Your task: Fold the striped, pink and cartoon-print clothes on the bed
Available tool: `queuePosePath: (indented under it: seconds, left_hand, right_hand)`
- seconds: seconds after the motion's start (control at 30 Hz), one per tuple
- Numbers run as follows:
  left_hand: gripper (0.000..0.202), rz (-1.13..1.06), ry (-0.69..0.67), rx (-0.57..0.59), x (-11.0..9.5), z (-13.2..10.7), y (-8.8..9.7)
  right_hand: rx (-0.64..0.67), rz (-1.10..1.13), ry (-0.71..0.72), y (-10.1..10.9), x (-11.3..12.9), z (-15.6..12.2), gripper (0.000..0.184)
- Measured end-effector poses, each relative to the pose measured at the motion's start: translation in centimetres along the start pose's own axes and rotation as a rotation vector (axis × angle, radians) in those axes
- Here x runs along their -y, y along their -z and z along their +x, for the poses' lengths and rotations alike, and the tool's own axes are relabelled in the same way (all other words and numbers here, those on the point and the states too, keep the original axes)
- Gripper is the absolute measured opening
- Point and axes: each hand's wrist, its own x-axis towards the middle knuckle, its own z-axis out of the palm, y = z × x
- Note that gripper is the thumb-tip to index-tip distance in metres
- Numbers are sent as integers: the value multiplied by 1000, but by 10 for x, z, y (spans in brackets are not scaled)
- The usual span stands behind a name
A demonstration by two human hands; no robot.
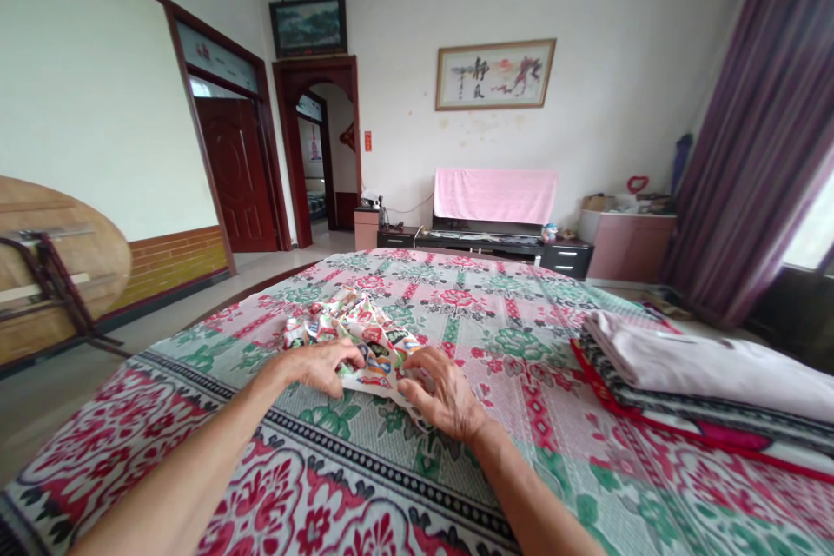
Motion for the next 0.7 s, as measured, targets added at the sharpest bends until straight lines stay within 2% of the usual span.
queuePosePath:
  seconds: [0.07,0.2,0.27,0.33,0.47,0.53,0.7]
  left_hand:
    - [57,16,-6,17,0,-1,2]
    - [54,24,-29,-9,4,1,1]
    - [42,10,-49,-67,7,4,-2]
    - [29,-39,-35,-137,11,8,-5]
    - [24,-292,66,-245,17,9,-4]
    - [27,-468,49,-306,16,6,2]
    - [39,-816,46,-372,11,-1,13]
  right_hand:
    - [91,-4,-21,4,7,2,29]
    - [329,-42,-166,14,15,3,21]
    - [354,-91,-195,16,14,3,34]
    - [341,-152,-169,16,10,2,39]
    - [201,-281,-186,13,-3,5,12]
    - [97,-290,-230,14,-10,7,11]
    - [-29,0,-283,20,-23,10,19]
